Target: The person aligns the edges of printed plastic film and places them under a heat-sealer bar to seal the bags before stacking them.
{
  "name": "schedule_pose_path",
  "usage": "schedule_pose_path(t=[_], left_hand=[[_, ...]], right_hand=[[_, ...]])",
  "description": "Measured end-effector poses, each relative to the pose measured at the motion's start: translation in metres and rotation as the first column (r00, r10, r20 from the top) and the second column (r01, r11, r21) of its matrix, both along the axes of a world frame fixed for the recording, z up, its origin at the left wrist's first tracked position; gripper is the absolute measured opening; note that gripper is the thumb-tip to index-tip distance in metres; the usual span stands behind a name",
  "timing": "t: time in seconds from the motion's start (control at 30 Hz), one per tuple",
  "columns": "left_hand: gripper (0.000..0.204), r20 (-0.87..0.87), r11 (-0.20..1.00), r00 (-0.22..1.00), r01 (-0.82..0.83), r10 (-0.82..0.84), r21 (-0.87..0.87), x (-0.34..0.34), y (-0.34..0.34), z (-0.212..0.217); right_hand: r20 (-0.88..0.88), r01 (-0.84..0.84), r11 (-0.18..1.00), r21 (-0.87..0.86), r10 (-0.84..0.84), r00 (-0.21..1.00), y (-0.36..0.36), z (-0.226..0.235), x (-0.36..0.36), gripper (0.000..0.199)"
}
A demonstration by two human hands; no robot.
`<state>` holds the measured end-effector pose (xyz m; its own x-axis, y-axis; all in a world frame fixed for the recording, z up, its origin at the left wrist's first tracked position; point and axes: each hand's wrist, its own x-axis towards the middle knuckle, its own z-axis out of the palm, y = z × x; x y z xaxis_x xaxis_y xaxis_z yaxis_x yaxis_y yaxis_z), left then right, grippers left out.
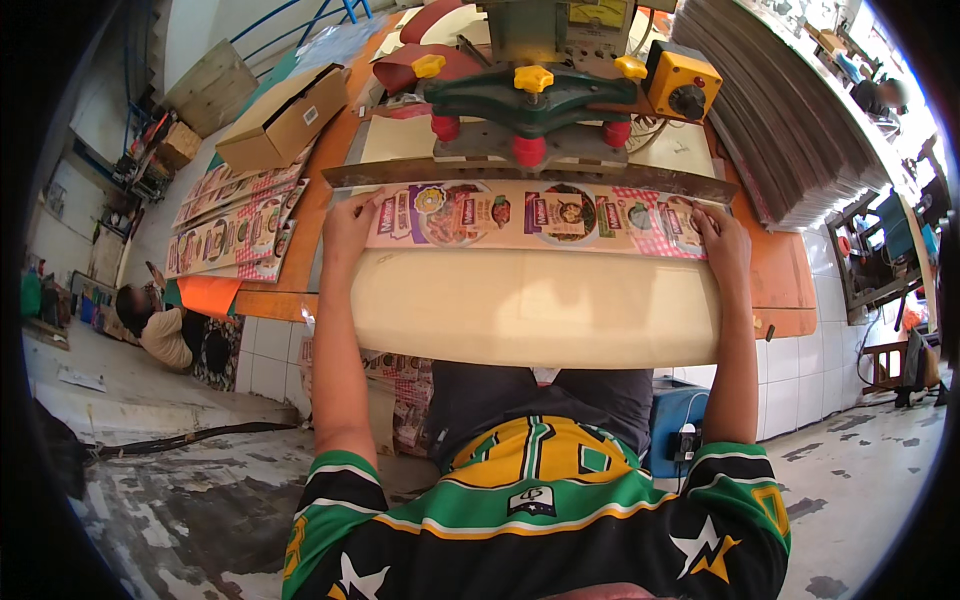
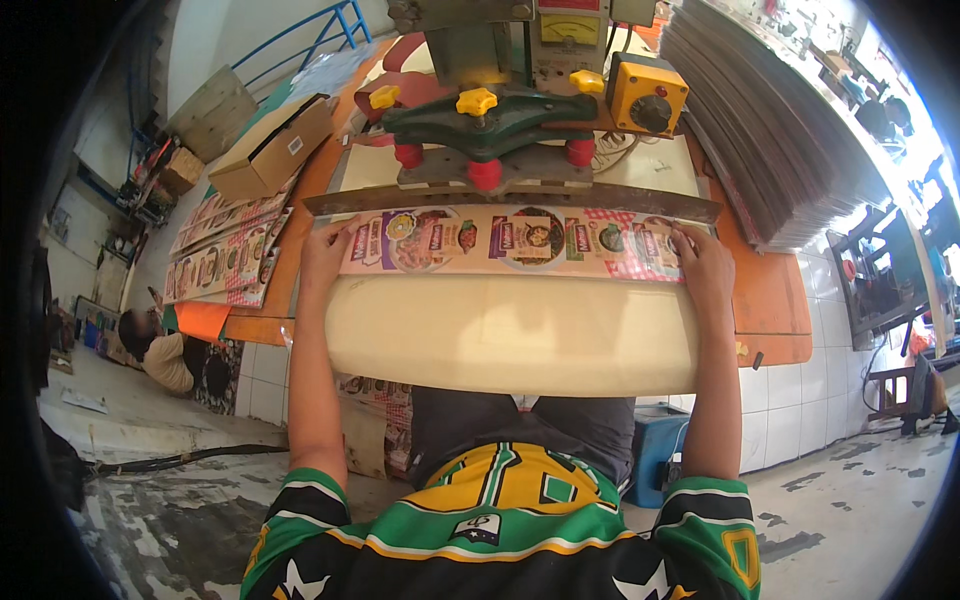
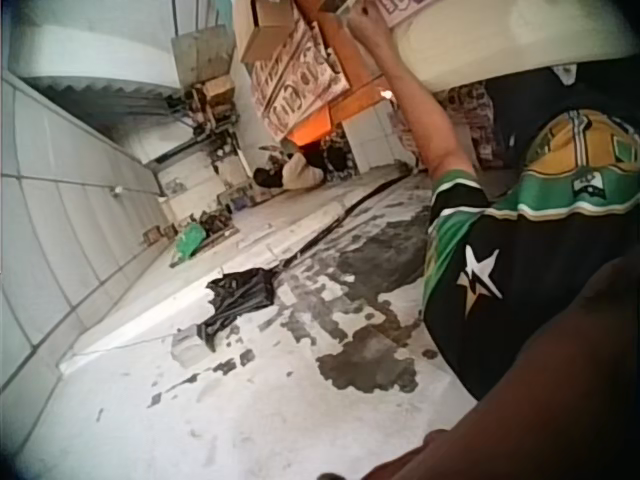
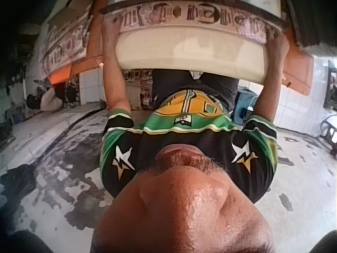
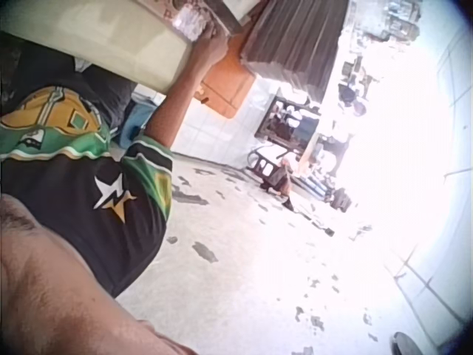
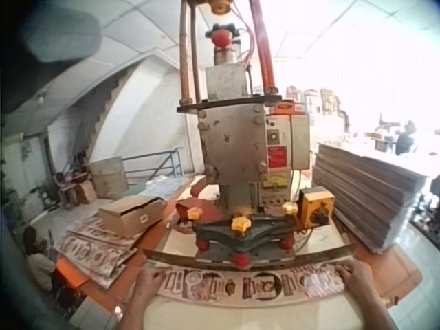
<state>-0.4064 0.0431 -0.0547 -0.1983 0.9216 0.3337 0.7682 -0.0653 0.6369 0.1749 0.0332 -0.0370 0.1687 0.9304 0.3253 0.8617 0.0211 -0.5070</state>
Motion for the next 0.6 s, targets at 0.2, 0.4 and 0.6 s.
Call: schedule_pose_path(t=[0.2,0.4,0.6], left_hand=[[0.030,-0.002,1.000,1.000,-0.005,0.005,-0.017,-0.0030,0.0021,-0.0033],[0.028,0.003,1.000,1.000,-0.016,0.016,0.018,-0.0063,0.0033,-0.0097],[0.026,0.003,0.999,0.999,-0.033,0.033,0.004,0.0030,-0.0003,-0.0004]], right_hand=[[-0.016,-0.001,1.000,0.007,0.001,1.000,-0.0009,0.0008,-0.0001,0.035],[-0.035,0.003,1.000,0.016,-0.003,0.999,-0.0018,0.0022,-0.0017,0.035],[-0.027,0.011,1.000,0.020,-0.010,1.000,-0.0023,0.0004,0.0008,0.034]])
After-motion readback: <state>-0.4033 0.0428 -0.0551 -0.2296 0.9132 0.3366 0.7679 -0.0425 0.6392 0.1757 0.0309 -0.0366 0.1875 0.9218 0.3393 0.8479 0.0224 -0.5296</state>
